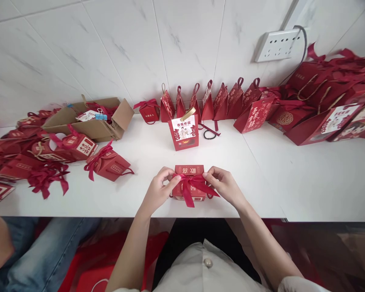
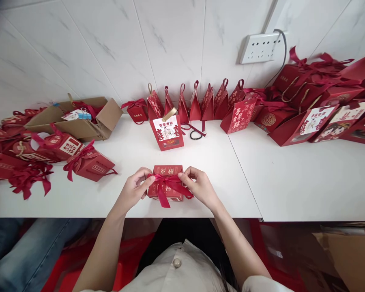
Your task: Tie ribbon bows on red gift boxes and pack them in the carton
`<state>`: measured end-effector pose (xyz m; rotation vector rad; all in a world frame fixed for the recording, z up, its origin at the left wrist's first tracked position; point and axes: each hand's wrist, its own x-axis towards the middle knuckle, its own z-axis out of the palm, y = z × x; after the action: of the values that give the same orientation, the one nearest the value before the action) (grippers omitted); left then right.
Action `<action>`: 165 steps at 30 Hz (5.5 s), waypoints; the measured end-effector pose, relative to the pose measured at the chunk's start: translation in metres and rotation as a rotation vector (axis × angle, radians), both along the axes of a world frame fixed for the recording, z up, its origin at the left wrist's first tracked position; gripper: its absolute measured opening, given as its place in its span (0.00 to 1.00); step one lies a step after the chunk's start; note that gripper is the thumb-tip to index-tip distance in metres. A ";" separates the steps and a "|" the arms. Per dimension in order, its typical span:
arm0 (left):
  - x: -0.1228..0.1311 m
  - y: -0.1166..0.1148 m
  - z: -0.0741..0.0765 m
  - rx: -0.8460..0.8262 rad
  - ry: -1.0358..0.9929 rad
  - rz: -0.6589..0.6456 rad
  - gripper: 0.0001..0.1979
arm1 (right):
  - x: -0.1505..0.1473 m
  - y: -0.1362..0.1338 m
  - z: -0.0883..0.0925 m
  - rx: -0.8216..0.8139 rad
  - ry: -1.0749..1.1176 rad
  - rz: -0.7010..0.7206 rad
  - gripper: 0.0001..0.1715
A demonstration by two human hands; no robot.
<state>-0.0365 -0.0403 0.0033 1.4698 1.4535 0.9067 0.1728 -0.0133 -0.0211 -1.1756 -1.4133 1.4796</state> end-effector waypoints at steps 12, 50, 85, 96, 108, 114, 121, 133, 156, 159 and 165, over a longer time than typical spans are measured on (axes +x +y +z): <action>0.019 -0.013 -0.023 0.075 -0.134 0.329 0.16 | -0.012 -0.005 -0.010 -0.183 0.267 -0.081 0.27; 0.017 0.021 0.000 0.050 0.073 -0.281 0.07 | 0.010 -0.037 0.006 -0.012 -0.220 0.005 0.23; 0.028 0.019 -0.012 0.120 0.010 -0.054 0.09 | -0.036 -0.088 -0.027 -0.328 0.195 0.146 0.27; 0.031 0.020 -0.014 0.107 -0.008 -0.028 0.09 | -0.053 -0.087 -0.026 -0.210 0.199 0.045 0.25; 0.020 0.014 -0.019 0.108 -0.157 0.127 0.14 | 0.034 -0.032 0.001 -0.261 -0.271 0.327 0.29; 0.017 0.005 -0.010 0.034 0.061 0.275 0.19 | 0.038 0.010 0.014 -0.105 -0.179 -0.011 0.30; 0.022 0.000 -0.007 -0.035 0.036 0.211 0.20 | -0.005 0.015 0.003 -0.100 -0.141 -0.018 0.28; 0.027 -0.007 -0.026 0.052 -0.130 0.290 0.18 | -0.010 -0.006 -0.013 -0.142 0.285 -0.206 0.28; 0.016 -0.006 -0.028 -0.064 -0.224 0.123 0.20 | 0.001 -0.008 -0.016 -0.290 0.391 -0.109 0.27; 0.012 -0.006 -0.027 -0.118 -0.302 0.097 0.21 | 0.011 -0.016 -0.007 -0.248 0.185 -0.029 0.29; 0.012 -0.011 -0.027 -0.184 -0.213 0.059 0.17 | 0.013 -0.031 0.003 -0.143 -0.100 0.004 0.26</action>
<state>-0.0242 -0.0509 -0.0233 1.1651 1.3884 0.9103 0.1859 -0.0443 -0.0177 -1.3523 -1.3952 1.5655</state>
